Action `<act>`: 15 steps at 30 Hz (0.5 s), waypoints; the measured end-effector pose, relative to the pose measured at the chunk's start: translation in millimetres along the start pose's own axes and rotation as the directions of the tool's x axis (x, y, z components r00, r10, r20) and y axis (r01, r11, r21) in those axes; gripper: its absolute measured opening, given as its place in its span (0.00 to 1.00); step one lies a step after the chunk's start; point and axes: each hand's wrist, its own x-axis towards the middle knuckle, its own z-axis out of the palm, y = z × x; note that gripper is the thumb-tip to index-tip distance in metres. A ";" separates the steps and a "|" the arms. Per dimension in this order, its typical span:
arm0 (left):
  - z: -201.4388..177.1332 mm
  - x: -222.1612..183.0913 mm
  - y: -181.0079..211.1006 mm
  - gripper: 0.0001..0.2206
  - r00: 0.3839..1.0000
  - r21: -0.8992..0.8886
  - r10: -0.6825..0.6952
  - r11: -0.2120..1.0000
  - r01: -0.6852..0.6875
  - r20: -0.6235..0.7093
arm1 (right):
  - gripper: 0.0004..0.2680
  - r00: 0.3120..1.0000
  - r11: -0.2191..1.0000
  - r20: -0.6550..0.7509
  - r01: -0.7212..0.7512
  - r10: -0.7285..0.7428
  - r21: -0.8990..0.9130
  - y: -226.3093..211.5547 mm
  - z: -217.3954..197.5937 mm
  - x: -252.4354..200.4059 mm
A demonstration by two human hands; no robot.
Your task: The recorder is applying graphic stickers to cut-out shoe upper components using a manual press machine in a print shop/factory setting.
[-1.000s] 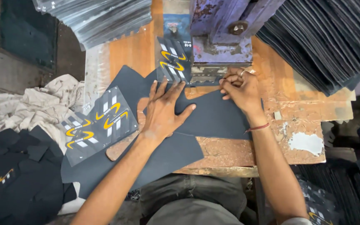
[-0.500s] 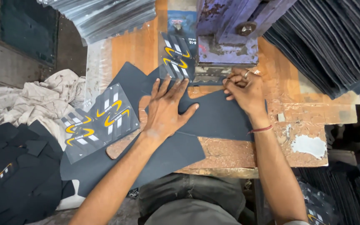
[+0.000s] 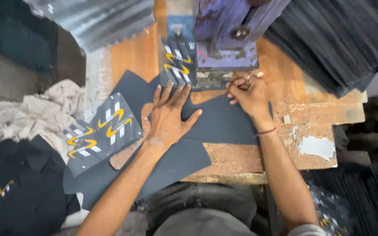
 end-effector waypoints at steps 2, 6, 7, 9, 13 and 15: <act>0.4 2.2 -2.4 0.31 1.000 0.031 0.016 0.999 -0.015 -0.002 | 0.13 1.000 0.997 0.011 -0.010 0.009 0.071 9.5 -0.3 3.6; -24.4 -17.8 -22.8 0.32 0.998 0.024 0.022 0.999 -0.023 0.059 | 0.09 0.995 0.992 0.094 0.009 -0.021 0.128 -9.3 -7.8 -34.3; -42.3 -20.3 -33.7 0.29 1.000 0.081 0.006 0.997 -0.008 0.021 | 0.09 0.994 0.971 0.017 0.107 -0.106 -0.216 -33.3 -7.5 -55.7; -80.5 -36.3 -65.7 0.26 0.999 0.157 -0.031 0.987 0.036 -0.036 | 0.09 0.974 0.827 0.004 0.195 -0.227 -0.527 -47.6 -13.6 -98.1; -132.9 -94.8 -109.7 0.33 0.905 0.199 -0.397 0.885 0.421 -0.150 | 0.07 0.933 0.812 -0.046 0.287 -0.358 -0.508 -31.5 -18.1 -148.5; -134.3 -121.1 -101.7 0.32 0.847 0.215 -0.505 0.820 0.531 -0.167 | 0.07 0.960 0.809 -0.066 0.192 -0.272 -0.555 -47.6 0.4 -160.1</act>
